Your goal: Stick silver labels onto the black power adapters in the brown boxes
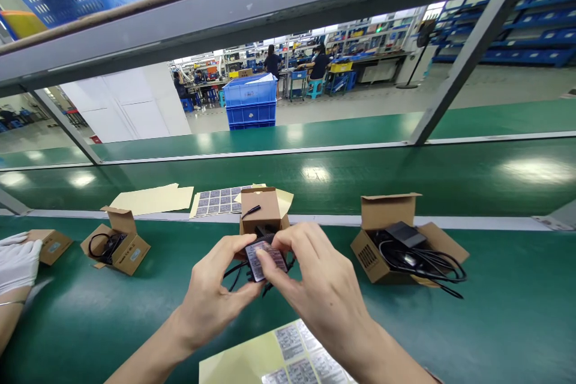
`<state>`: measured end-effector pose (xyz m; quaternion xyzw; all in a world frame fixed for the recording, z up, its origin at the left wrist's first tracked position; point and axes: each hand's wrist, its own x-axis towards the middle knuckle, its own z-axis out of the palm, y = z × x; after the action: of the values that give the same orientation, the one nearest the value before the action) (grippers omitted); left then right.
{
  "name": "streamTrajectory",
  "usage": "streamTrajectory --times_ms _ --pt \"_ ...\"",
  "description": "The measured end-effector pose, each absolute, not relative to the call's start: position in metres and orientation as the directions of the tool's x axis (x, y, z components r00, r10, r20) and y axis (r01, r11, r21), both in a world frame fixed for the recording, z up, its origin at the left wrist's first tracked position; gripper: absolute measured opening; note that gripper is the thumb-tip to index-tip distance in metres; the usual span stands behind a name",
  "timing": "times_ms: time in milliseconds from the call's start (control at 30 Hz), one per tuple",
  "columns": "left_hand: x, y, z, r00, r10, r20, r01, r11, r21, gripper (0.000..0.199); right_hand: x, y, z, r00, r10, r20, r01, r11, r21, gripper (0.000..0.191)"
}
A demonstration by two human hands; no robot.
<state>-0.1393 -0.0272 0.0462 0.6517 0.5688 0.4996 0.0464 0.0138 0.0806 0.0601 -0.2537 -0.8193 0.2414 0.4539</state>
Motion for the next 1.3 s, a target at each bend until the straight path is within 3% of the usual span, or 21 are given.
streamTrajectory --times_ms 67,133,233,300,400,467,600,700,767,867,967,1100,1300 --pt "-0.14 -0.027 0.044 -0.121 0.759 0.64 0.705 -0.388 0.594 0.051 0.011 0.084 0.059 -0.487 0.707 0.513 0.149 0.646 -0.749 0.029" --pt "-0.142 -0.025 0.041 -0.098 0.738 0.668 0.71 -0.418 0.566 0.051 0.007 0.088 0.056 -0.641 0.697 0.323 0.034 0.446 -0.894 0.031" --pt "-0.146 -0.022 0.037 -0.084 0.749 0.657 0.713 -0.415 0.565 0.048 0.0 0.088 0.047 -0.743 0.638 0.2 -0.042 0.254 -0.966 0.04" --pt "-0.15 -0.021 0.036 -0.082 0.765 0.638 0.71 -0.405 0.577 0.047 -0.003 0.082 0.043 -0.697 0.682 0.219 -0.018 0.289 -0.957 0.04" --pt "-0.155 -0.019 0.038 -0.053 0.76 0.648 0.726 -0.416 0.548 0.048 -0.006 0.07 0.046 -0.666 0.695 0.272 0.03 0.39 -0.92 0.021" --pt "-0.159 -0.017 0.043 -0.006 0.738 0.674 0.749 -0.443 0.492 0.049 -0.008 0.066 0.052 -0.66 0.693 0.291 0.038 0.417 -0.908 0.023" --pt "-0.168 -0.006 0.058 0.095 0.738 0.668 0.761 -0.486 0.429 0.047 -0.006 0.082 0.055 -0.728 0.629 0.274 -0.073 0.326 -0.942 0.025" --pt "-0.182 0.011 0.076 0.085 0.827 0.556 0.691 -0.451 0.565 0.044 0.006 0.112 0.047 -0.76 0.604 0.24 -0.175 0.165 -0.971 0.038" --pt "-0.195 0.025 0.094 0.029 0.87 0.492 0.608 -0.406 0.682 0.041 0.021 0.134 0.04 -0.647 0.719 0.253 -0.215 0.147 -0.966 0.043" --pt "-0.215 0.047 0.13 0.01 0.893 0.449 0.57 -0.374 0.732 0.041 0.044 0.16 0.029 -0.454 0.849 0.27 -0.072 0.267 -0.961 0.045" --pt "-0.226 0.065 0.166 0.015 0.88 0.474 0.66 -0.365 0.656 0.042 0.058 0.172 0.013 -0.547 0.804 0.234 0.171 0.381 -0.909 0.045" --pt "-0.218 0.085 0.17 0.041 0.823 0.567 0.761 -0.393 0.516 0.044 0.047 0.168 -0.02 -0.655 0.738 0.166 0.268 0.431 -0.861 0.044" --pt "-0.203 0.076 0.067 0.249 0.968 0.021 0.891 -0.238 0.388 0.044 0.003 0.145 -0.058 -0.777 0.597 0.198 0.182 0.514 -0.838 0.046"
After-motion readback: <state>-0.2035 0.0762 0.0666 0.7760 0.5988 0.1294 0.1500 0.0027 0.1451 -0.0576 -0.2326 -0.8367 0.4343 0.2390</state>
